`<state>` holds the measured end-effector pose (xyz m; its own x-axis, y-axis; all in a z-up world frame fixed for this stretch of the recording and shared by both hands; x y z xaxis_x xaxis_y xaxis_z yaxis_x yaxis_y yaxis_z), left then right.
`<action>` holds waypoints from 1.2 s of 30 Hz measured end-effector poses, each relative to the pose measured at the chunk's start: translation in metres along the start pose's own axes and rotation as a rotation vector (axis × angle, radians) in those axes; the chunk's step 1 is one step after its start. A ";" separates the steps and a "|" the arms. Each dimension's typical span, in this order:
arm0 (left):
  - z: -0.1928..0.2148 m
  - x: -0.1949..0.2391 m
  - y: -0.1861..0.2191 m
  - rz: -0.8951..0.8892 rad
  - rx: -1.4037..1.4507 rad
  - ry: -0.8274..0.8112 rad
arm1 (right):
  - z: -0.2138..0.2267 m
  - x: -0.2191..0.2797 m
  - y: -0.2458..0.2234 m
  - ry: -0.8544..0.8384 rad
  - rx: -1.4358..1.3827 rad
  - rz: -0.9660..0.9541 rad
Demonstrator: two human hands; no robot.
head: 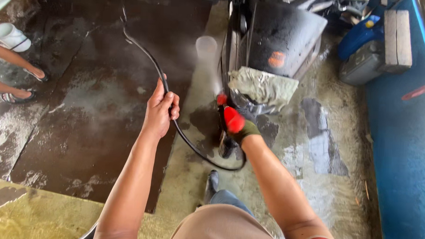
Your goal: The person uses a high-pressure water spray to clean the frame and engine of a motorcycle. They then use a brush dipped in soapy water to scrub the lower frame and chain area while continuing to rinse the bike.
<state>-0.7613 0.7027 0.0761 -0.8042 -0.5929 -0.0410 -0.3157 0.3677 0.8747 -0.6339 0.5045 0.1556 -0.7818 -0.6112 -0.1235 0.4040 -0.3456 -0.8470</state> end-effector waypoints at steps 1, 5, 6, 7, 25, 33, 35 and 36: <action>0.002 -0.009 0.004 0.036 -0.029 -0.003 | -0.004 -0.010 -0.001 -0.006 0.012 -0.011; 0.021 -0.067 0.006 0.004 -0.067 -0.019 | -0.008 -0.072 0.001 -0.008 0.062 -0.050; 0.029 -0.083 -0.001 0.023 -0.058 0.017 | -0.007 -0.089 0.002 -0.003 0.085 -0.062; 0.038 -0.102 -0.010 0.039 -0.055 0.051 | -0.007 -0.108 0.002 0.005 0.103 -0.070; -0.037 -0.210 0.055 -1.070 -0.504 -0.327 | -0.085 -0.350 0.041 0.324 0.303 -0.211; 0.044 -0.353 0.119 -0.940 -0.445 -0.532 | -0.237 -0.407 0.007 0.316 -0.564 -0.305; 0.069 -0.392 0.139 -0.825 -0.610 -0.828 | -0.264 -0.430 -0.006 0.330 -0.686 -0.263; 0.079 -0.408 0.147 -0.734 -0.653 -0.970 | -0.278 -0.439 -0.008 0.344 -0.733 -0.246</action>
<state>-0.5195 1.0554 0.1828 -0.6683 0.3283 -0.6675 -0.7413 -0.3685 0.5610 -0.4259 0.9734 0.0734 -0.9560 -0.2875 0.0583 -0.1141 0.1814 -0.9768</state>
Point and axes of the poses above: each hand's wrist, its own x-axis away from the middle knuckle, its own z-axis out of the back of the hand, y = z × x, the point moved 4 cm from there along -x, towards the middle knuckle, and after that the axes turned 1 degree about y, right-handed, at the moved point
